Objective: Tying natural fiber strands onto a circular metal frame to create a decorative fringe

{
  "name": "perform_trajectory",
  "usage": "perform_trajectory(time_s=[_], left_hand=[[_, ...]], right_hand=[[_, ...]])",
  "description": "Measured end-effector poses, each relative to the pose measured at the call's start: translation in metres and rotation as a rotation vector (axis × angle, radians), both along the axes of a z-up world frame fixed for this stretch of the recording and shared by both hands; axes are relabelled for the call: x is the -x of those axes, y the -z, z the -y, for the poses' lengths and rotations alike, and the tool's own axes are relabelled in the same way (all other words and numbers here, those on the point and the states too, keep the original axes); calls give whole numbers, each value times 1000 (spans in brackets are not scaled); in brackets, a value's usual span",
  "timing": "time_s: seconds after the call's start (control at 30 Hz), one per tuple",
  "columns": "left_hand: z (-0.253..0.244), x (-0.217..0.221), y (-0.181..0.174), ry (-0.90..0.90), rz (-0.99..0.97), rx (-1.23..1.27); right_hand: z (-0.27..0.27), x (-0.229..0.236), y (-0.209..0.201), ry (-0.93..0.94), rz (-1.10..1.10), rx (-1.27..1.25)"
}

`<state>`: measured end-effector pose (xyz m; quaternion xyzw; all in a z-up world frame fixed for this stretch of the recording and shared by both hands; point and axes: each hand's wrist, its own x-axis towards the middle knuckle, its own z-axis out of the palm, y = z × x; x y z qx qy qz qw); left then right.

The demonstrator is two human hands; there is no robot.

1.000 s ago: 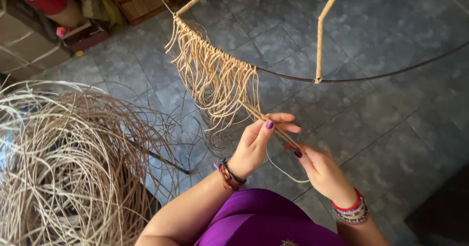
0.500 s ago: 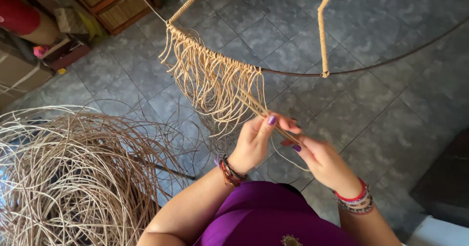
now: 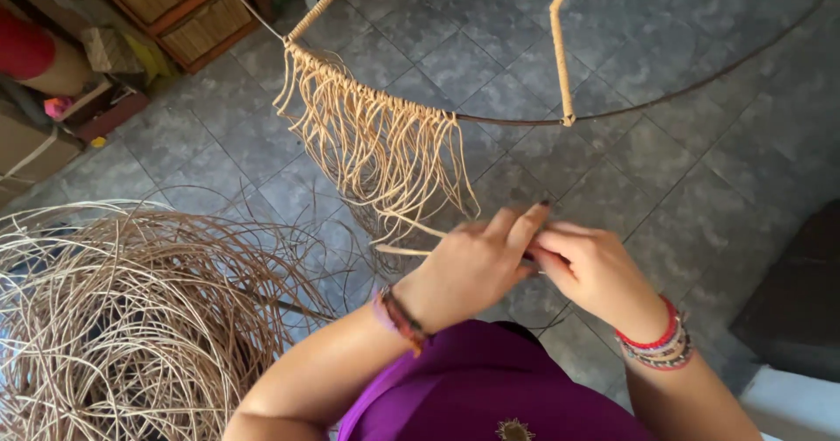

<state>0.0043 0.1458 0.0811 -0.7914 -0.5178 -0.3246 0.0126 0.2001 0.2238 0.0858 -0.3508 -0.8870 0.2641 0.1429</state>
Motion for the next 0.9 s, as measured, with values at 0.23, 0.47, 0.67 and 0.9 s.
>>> perform_trajectory(time_s=[0.23,0.47,0.67,0.9], left_hand=[[1,70,54,-103,-167,352],[13,111,75,-272,-178,520],[4,-23,18,127,230,412],[16,79,73,-123,-7,424]], right_hand=[[-21,-71,-16,140,59,-40],[-25,-103,-13,212,134,-91],[3,-12,-6,-216,121,-166],[-25,-88,-26,207,280,-10]])
